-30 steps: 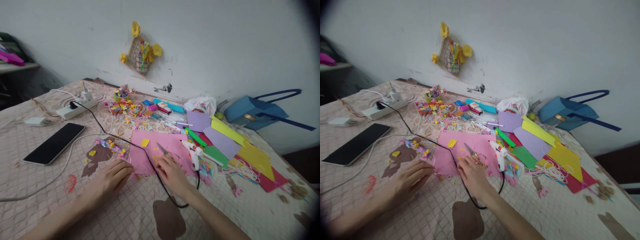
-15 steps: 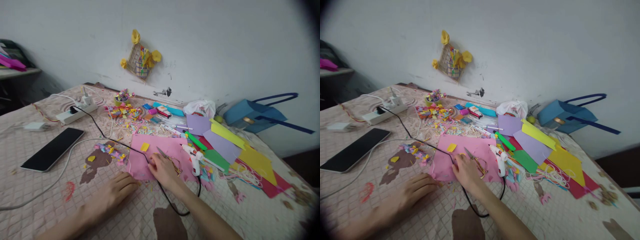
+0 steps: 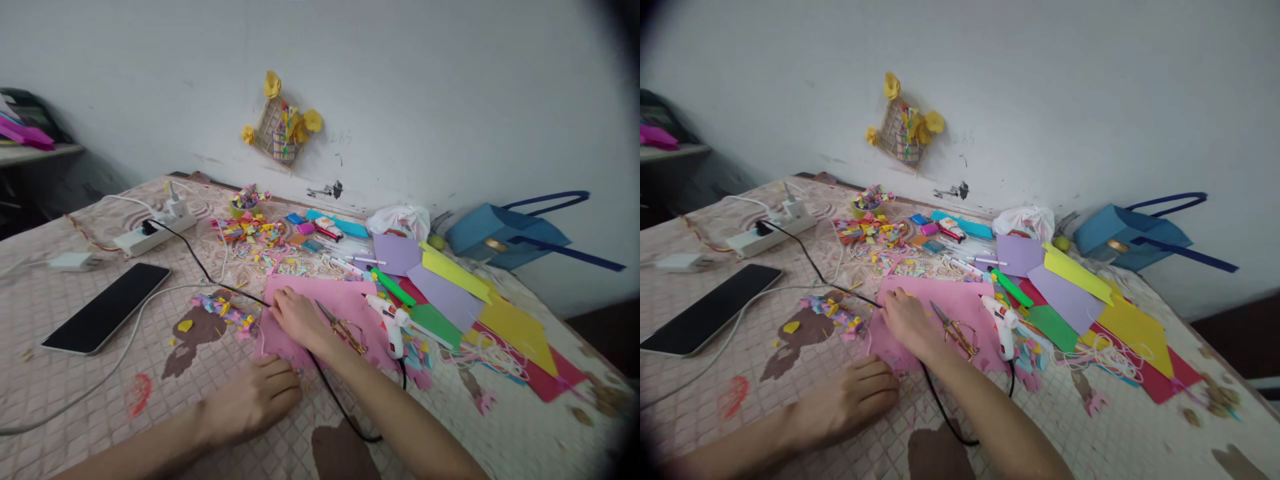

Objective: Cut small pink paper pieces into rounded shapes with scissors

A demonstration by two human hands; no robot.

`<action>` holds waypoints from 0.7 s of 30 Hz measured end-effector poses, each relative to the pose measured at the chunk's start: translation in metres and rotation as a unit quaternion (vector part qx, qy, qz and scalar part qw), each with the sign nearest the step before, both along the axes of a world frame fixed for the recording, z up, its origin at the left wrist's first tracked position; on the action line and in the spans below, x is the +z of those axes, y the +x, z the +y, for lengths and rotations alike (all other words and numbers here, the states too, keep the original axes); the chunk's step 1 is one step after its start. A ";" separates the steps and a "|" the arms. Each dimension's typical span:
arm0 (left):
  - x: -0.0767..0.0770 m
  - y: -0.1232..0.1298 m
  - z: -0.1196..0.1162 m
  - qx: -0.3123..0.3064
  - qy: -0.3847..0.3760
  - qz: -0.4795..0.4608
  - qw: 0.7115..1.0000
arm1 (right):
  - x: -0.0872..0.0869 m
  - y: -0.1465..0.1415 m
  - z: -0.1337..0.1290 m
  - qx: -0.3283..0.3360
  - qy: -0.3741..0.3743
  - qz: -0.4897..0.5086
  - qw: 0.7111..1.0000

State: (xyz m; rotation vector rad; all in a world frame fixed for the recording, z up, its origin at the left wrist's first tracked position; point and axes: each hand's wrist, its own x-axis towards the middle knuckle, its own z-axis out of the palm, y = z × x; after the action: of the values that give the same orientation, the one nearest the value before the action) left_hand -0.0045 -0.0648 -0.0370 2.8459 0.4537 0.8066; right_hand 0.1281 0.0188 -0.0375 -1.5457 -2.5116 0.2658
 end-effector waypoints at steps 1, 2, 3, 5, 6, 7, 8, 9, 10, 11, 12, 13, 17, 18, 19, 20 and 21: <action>-0.001 -0.001 0.000 -0.006 -0.003 0.004 1.000 | -0.002 0.000 0.002 0.008 -0.002 -0.001 1.000; -0.001 -0.001 0.000 -0.008 -0.006 0.008 1.000 | -0.003 0.000 0.003 0.014 -0.003 -0.001 1.000; -0.001 -0.002 0.000 -0.010 -0.009 0.011 1.000 | -0.004 0.000 0.004 0.017 -0.003 0.001 1.000; -0.001 -0.003 0.001 -0.009 -0.012 0.012 1.000 | -0.007 0.002 0.006 0.016 0.001 0.009 1.000; 0.000 -0.003 0.001 -0.010 -0.012 0.011 1.000 | -0.008 0.002 0.006 0.010 0.004 0.015 1.000; 0.000 -0.003 0.002 -0.009 -0.012 0.010 1.000 | -0.009 0.003 0.006 0.001 0.008 0.022 1.000; 0.001 -0.003 0.002 -0.008 -0.012 0.007 1.000 | -0.009 0.004 0.006 -0.010 0.013 0.030 0.999; 0.001 -0.003 0.003 -0.007 -0.013 0.003 1.000 | -0.009 0.004 0.006 -0.024 0.018 0.040 0.999; 0.002 -0.004 0.003 -0.005 -0.015 0.000 1.000 | -0.008 0.006 0.005 -0.040 0.025 0.050 0.998; 0.002 -0.004 0.003 -0.004 -0.017 -0.002 1.000 | -0.007 0.008 0.004 -0.056 0.032 0.062 0.996; 0.002 -0.004 0.003 -0.005 -0.020 -0.002 1.000 | -0.005 0.011 0.002 -0.072 0.039 0.075 0.994; 0.002 -0.004 0.003 -0.006 -0.022 -0.001 1.000 | -0.003 0.015 0.000 -0.087 0.046 0.088 0.991; 0.000 -0.005 0.002 -0.010 -0.030 -0.002 0.999 | 0.004 0.041 -0.016 -0.121 0.054 0.143 0.981; 0.000 -0.005 0.001 -0.011 -0.034 -0.003 0.999 | 0.006 0.048 -0.021 -0.124 0.053 0.159 0.978; -0.001 -0.006 0.001 -0.013 -0.038 -0.002 0.999 | 0.007 0.056 -0.027 -0.125 0.053 0.175 0.975; -0.001 -0.006 0.001 -0.016 -0.043 0.001 0.999 | 0.007 0.063 -0.033 -0.128 0.053 0.191 0.972; -0.002 -0.006 0.000 -0.020 -0.049 0.006 0.999 | 0.007 0.070 -0.041 -0.130 0.051 0.203 0.969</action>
State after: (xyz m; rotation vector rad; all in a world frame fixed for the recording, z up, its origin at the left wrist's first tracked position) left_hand -0.0109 -0.0644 -0.0391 2.7624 0.4245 0.7390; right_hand 0.1979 -0.0217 -0.0305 -1.5712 -1.9595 0.3667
